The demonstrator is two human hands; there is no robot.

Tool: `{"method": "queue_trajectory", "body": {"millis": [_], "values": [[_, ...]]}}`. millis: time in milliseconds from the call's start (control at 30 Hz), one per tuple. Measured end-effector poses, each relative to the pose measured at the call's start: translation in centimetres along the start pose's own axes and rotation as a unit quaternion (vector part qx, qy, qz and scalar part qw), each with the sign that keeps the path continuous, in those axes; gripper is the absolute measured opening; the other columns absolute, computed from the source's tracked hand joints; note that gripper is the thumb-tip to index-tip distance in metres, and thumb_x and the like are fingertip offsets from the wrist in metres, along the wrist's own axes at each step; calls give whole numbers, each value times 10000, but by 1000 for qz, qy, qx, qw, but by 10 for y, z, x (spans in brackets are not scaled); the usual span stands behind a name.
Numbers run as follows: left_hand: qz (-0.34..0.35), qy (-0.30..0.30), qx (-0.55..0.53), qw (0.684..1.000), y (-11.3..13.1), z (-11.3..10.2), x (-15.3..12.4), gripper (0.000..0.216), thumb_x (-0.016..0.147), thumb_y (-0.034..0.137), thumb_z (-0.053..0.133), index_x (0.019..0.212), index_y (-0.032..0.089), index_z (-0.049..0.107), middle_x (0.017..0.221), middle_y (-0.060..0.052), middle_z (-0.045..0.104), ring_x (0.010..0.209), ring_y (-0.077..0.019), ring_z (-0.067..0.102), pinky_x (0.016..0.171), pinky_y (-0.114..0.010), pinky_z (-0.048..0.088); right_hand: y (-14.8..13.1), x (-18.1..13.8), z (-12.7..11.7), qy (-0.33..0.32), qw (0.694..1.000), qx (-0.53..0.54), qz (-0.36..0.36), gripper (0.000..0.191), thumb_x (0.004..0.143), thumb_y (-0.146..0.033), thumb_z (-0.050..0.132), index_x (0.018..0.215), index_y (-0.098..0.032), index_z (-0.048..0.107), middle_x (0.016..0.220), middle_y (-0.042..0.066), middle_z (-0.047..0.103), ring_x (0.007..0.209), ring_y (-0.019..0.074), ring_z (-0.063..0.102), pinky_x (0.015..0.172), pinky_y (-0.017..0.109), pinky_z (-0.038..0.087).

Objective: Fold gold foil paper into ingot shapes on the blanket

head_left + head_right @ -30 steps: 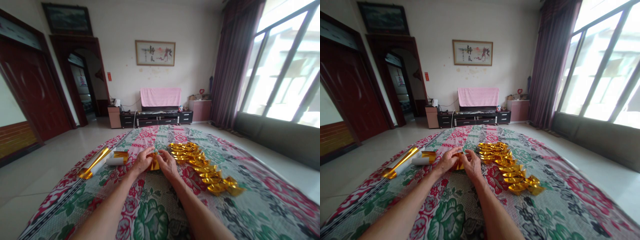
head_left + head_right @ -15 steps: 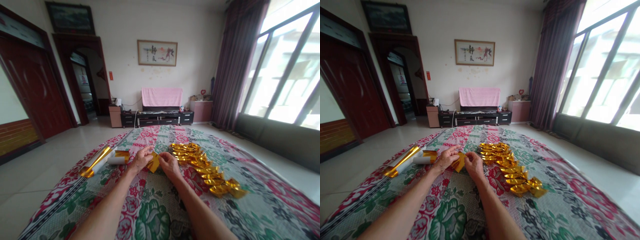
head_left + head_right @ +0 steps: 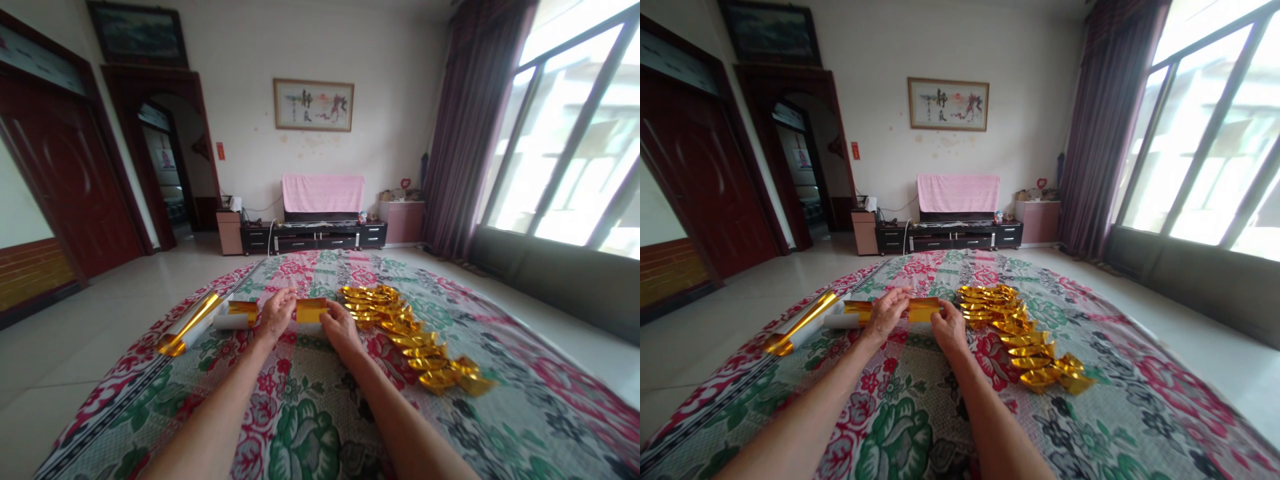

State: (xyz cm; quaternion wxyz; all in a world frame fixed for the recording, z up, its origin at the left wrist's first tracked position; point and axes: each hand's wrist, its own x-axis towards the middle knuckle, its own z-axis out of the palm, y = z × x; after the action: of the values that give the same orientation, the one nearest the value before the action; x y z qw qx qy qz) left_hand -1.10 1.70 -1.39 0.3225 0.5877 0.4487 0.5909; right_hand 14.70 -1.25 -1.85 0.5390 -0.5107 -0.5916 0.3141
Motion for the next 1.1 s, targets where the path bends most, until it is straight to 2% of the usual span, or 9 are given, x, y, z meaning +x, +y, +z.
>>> {"method": "queue_trajectory", "body": {"millis": [167, 267, 367, 467, 567, 667, 900, 1000, 1100], "values": [[28, 17, 59, 998, 0, -2, -5, 230, 696, 193, 501, 911, 160, 575, 933, -53, 627, 574, -104, 617, 559, -202, 467, -13, -3, -4, 21, 993, 95, 65, 397, 638, -269, 452, 972, -125, 609, 519, -37, 484, 435, 80, 387, 402, 172, 299], [23, -40, 48, 998, 11, 0, -12, 205, 692, 208, 514, 876, 159, 587, 902, -46, 645, 590, -117, 629, 555, -200, 469, -16, -3, -5, 27, 988, 128, 76, 374, 628, -268, 469, 949, -135, 610, 529, -34, 490, 447, 80, 397, 400, 167, 300], [16, -88, 51, 995, 20, 2, -15, 304, 689, 197, 510, 978, 168, 599, 855, -33, 670, 611, -129, 631, 547, -200, 462, -16, -2, -5, 36, 984, 150, 89, 353, 612, -256, 489, 921, -137, 612, 538, -31, 490, 458, 81, 409, 385, 161, 283], [24, -119, 68, 990, 21, 4, -16, 358, 685, 177, 514, 1027, 170, 619, 818, -33, 677, 645, -133, 629, 586, -209, 472, -16, -2, -4, 39, 983, 151, 93, 352, 608, -250, 500, 922, -140, 615, 508, -39, 478, 444, 78, 401, 381, 161, 278], [50, -129, 68, 988, 19, 5, -15, 330, 666, 173, 543, 975, 183, 659, 956, -41, 656, 711, -129, 618, 659, -225, 485, -17, -4, -4, 32, 985, 145, 82, 326, 610, -258, 502, 894, -149, 620, 494, -46, 483, 452, 81, 418, 394, 159, 300], [58, -127, 69, 988, 17, 5, -14, 287, 664, 184, 560, 920, 172, 688, 952, -44, 647, 786, -142, 595, 701, -229, 474, -17, -4, -3, 18, 988, 138, 69, 301, 620, -263, 497, 871, -156, 622, 518, -44, 514, 472, 84, 445, 410, 159, 330], [-13, -142, 1, 990, 15, 0, -14, 286, 657, 233, 600, 916, 162, 697, 888, -37, 676, 742, -141, 594, 695, -235, 453, -9, -4, 1, 8, 990, 128, 62, 337, 645, -306, 529, 948, -165, 573, 651, -10, 596, 543, 120, 561, 417, 172, 382], [-65, -120, -44, 990, 12, -1, -13, 277, 641, 242, 615, 889, 154, 702, 844, -38, 689, 711, -141, 602, 691, -245, 456, -10, -6, 1, 16, 981, 183, 63, 381, 657, -336, 533, 1001, -183, 475, 775, 10, 614, 591, 132, 591, 464, 203, 436], [-90, -85, -80, 989, 11, -2, -13, 283, 621, 241, 630, 872, 128, 701, 769, -47, 692, 701, -148, 608, 685, -250, 457, -12, -9, 0, 9, 969, 241, 57, 357, 635, -300, 535, 963, -208, 428, 897, 14, 605, 618, 119, 590, 524, 227, 466]]}}
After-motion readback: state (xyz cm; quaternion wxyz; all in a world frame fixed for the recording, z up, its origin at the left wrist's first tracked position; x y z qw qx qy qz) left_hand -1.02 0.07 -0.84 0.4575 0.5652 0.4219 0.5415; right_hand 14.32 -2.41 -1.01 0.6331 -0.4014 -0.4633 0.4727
